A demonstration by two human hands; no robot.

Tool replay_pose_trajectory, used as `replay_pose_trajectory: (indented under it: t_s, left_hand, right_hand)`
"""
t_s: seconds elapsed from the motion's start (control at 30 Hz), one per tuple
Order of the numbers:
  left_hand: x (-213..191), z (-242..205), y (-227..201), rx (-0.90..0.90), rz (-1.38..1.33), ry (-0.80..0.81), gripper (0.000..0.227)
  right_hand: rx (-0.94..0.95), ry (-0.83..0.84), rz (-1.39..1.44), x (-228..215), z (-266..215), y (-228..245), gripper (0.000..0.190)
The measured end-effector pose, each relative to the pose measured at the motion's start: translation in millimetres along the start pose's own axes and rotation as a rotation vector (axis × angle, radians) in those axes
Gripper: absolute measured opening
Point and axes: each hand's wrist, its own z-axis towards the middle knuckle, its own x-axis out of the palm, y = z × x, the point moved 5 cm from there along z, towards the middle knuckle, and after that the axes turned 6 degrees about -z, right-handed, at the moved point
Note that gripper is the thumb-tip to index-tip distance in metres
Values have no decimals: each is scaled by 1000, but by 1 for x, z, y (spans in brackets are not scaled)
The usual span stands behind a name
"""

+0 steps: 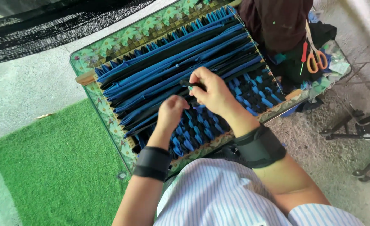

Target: The recorder is arranging and aligning blue fabric strips into a wooden frame grid for weaving or textile production.

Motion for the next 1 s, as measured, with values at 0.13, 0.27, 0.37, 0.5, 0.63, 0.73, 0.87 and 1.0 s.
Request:
replay_pose_trajectory:
  t_s: [0.13, 0.27, 0.37, 0.5, 0.63, 0.73, 0.87, 1.0]
  left_hand:
    - [19, 10, 28, 43, 1014, 23, 18]
    - [24, 24, 37, -110, 1359, -73, 16]
    - [33, 26, 34, -193, 1474, -64, 26]
    - [27, 32, 39, -216, 1455, -135, 30]
    - [-5, 26, 61, -280, 837, -201, 29]
    - [-12, 16, 70, -255, 393, -152, 25]
    - [-9, 5, 66, -105, 346, -55, 27]
    - [17, -6, 29, -16, 643, -87, 31]
  right_hand:
    - [126, -73, -118, -30, -3, -10, 15]
    - [207, -66, -199, -38, -7, -43, 11]
    - [272, 13, -135, -29, -1, -87, 11]
    - [371, 108, -104, -13, 9, -101, 12]
    - [486, 241, -118, 6, 19, -138, 16]
    - [530, 316, -125, 15, 23, -161, 20]
    - [476, 428, -116, 27, 25, -187, 19]
    - [297, 377, -244, 29, 29, -180, 18]
